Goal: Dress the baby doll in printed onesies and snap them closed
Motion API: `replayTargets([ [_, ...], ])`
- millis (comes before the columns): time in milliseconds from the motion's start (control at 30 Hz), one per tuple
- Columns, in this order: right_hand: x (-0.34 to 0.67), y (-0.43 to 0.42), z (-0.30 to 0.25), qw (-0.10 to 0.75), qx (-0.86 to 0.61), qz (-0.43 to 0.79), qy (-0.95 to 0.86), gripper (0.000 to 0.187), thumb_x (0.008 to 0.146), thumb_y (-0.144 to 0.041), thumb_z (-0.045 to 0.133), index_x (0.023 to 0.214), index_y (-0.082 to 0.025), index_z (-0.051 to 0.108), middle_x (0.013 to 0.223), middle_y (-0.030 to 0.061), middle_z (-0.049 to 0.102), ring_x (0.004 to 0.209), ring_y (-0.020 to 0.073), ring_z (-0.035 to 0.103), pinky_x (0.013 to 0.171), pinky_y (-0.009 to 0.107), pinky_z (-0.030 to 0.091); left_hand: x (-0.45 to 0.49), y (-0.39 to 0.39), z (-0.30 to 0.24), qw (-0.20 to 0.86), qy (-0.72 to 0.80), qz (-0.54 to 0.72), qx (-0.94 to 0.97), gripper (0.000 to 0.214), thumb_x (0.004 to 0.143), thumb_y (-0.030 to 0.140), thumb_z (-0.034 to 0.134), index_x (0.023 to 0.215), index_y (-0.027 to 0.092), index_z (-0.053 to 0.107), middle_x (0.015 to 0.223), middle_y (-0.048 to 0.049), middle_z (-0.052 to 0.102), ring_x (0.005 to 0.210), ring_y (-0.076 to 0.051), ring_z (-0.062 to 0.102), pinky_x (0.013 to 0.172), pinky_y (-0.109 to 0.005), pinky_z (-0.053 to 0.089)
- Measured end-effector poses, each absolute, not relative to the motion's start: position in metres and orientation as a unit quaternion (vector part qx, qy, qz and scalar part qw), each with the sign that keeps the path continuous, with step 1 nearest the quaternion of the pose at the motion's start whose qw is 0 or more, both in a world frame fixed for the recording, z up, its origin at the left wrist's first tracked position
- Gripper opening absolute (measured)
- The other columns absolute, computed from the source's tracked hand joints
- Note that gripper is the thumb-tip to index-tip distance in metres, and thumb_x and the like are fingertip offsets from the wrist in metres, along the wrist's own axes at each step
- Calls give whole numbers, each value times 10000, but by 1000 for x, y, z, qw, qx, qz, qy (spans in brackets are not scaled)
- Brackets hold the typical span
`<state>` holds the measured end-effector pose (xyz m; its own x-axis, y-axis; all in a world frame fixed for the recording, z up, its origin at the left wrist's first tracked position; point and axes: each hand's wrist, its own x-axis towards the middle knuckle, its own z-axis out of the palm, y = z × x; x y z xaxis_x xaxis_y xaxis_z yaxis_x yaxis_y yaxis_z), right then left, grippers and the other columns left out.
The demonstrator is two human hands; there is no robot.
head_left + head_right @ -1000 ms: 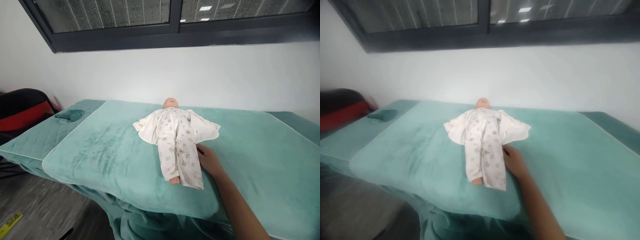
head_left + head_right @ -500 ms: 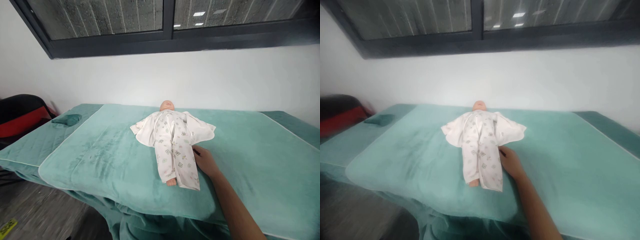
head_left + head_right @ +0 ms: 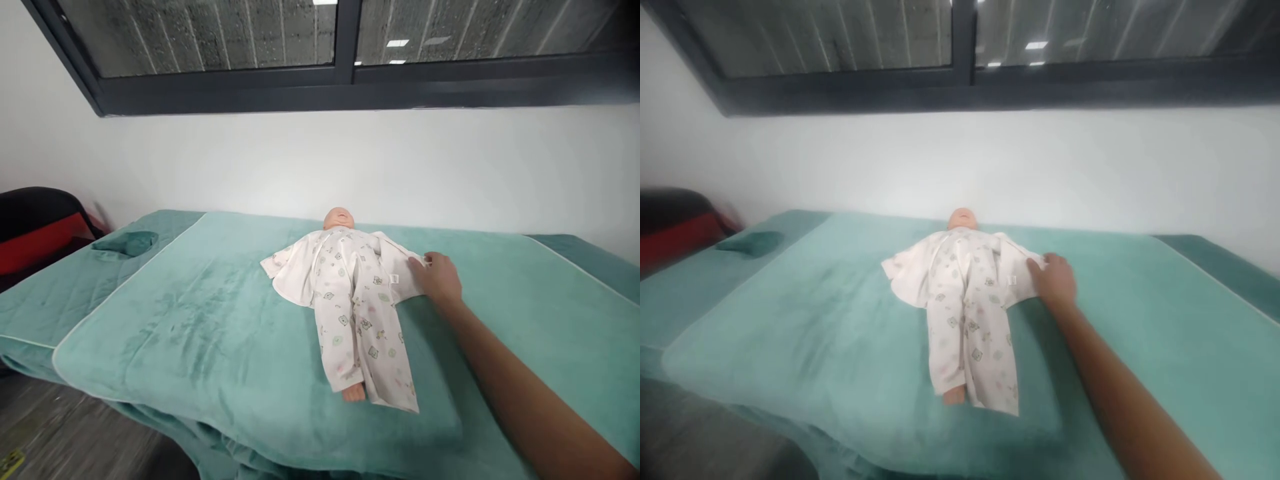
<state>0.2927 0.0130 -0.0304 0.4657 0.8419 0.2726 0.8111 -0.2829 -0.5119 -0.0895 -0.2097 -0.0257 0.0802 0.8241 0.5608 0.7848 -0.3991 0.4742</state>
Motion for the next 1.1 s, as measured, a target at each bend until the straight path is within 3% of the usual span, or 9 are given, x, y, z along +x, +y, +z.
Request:
replayTargets([
  [100,298,35,-16,187,-836,126,-500,637,814,-621,530,1241,-150,543,1175,204,641,1051,355,621,853,465,482,-89,-180,-28,4,561,413,717,212,831,316,592,1014,361,690,1055,-61,668,999,-270,635,695,-405,584],
  [200,302,39,-4,177,-818,168,-521,596,748,-563,639,1156,-130,598,1171,219,653,1032,371,628,816,451,489,-84,-103,-18,-34,626,396,671,284,910,316,467,1083,192,655,1060,-128,651,1016,-285,603,883,-476,531],
  [367,279,25,36,338,-654,415,-535,471,759,-544,658,1036,-162,655,1014,165,718,817,302,687,631,376,523,-78,10,-6,24,765,245,595,364,875,407,519,1079,131,641,1183,-190,601,1149,-366,511,929,-511,452],
  [467,240,16,74,415,-594,403,-558,422,762,-515,668,1031,-191,649,971,119,712,753,248,667,589,332,504,-81,26,-13,49,759,263,594,252,875,339,503,949,159,663,1125,-159,634,1131,-341,518,952,-482,422],
  [600,195,21,118,186,-455,489,-721,355,689,-482,757,899,-203,698,866,49,702,754,203,635,662,301,493,-79,16,-2,190,678,441,557,201,912,344,452,882,196,585,941,-60,667,918,-221,599,866,-360,465],
  [667,182,36,126,187,-449,467,-739,384,735,-559,703,807,-182,685,804,48,684,697,172,602,659,292,467,-66,8,16,254,625,519,526,197,921,383,450,910,212,546,948,-34,665,877,-192,612,822,-324,477],
  [800,155,80,105,335,-567,271,-702,450,839,-633,541,775,-192,603,747,26,647,651,141,543,635,279,402,-22,-7,45,322,489,522,620,156,938,332,445,895,220,545,1186,-53,652,1113,-193,596,931,-319,451],
  [900,131,102,77,295,-596,195,-721,424,813,-630,568,861,-210,605,860,43,678,757,183,586,668,293,401,-1,-11,38,332,385,401,762,117,908,290,511,836,221,574,1159,-42,679,1094,-205,612,939,-336,449],
  [1100,115,110,48,237,-631,114,-730,386,728,-446,673,1032,-218,605,928,63,679,758,216,589,649,308,393,-10,-8,11,387,340,421,746,64,867,281,604,892,238,644,1198,-26,696,1072,-203,640,1003,-350,446],
])
